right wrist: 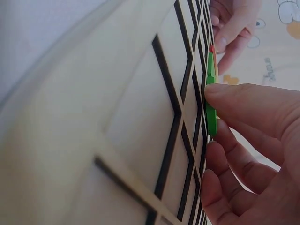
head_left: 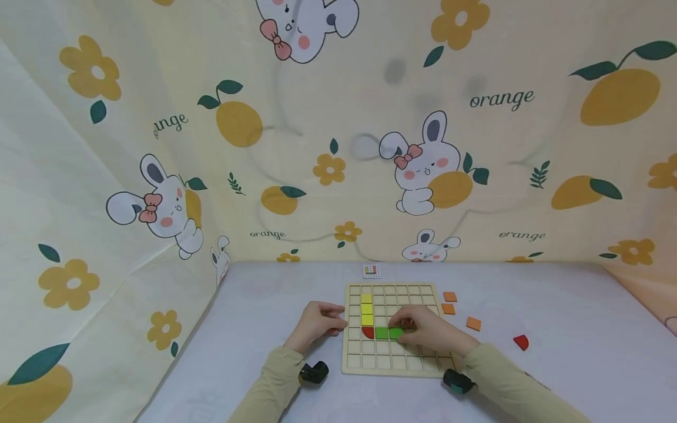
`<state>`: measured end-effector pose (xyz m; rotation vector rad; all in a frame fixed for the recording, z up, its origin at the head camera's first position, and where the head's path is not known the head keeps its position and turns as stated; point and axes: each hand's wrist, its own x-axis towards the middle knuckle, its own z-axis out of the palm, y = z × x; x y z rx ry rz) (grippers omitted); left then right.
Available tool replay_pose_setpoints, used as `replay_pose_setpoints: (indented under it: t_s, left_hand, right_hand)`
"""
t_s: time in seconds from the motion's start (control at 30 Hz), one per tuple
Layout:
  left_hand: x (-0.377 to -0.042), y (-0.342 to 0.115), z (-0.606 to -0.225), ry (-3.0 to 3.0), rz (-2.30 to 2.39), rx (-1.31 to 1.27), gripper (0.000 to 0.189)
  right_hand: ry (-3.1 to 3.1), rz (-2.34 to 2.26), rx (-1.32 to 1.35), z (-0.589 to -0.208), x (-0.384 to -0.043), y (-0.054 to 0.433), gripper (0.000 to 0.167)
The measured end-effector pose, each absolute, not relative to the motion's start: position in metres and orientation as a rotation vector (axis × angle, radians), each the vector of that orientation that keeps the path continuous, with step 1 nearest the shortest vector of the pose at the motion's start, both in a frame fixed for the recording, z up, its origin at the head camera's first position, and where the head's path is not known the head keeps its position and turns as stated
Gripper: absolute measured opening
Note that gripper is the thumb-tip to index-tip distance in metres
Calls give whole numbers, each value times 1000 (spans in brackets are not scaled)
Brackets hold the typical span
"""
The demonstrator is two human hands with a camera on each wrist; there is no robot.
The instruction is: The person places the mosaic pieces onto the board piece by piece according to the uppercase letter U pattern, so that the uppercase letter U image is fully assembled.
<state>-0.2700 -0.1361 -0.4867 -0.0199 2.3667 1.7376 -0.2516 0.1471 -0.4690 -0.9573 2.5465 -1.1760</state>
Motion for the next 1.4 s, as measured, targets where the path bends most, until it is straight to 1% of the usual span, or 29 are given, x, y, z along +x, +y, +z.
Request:
replay_pose_setpoints:
  t_s: [0.53, 0.77, 0.93, 1.17, 1.4]
  left_hand:
    - [-271, -137, -487, 2373, 1729, -22, 36]
    - [-270, -137, -486, 2375, 1734, -13, 35]
    - [-270, -136, -486, 2385, 1723, -10, 36]
    - [-270, -137, -487, 2380, 1730, -12, 35]
    - [-270, -137, -488, 2381, 1722, -37, 36]
  right_hand:
    - [2524, -1214, -939, -468, -253, 144, 25]
    - [2510, -1223, -931, -472, -256, 147, 27]
    - [2540, -1205, -901, -468, -253, 152, 31]
    - [2546, -1237, -899, -455, -245, 166, 33]
    - [2606, -1203, -855, -445, -237, 195, 36]
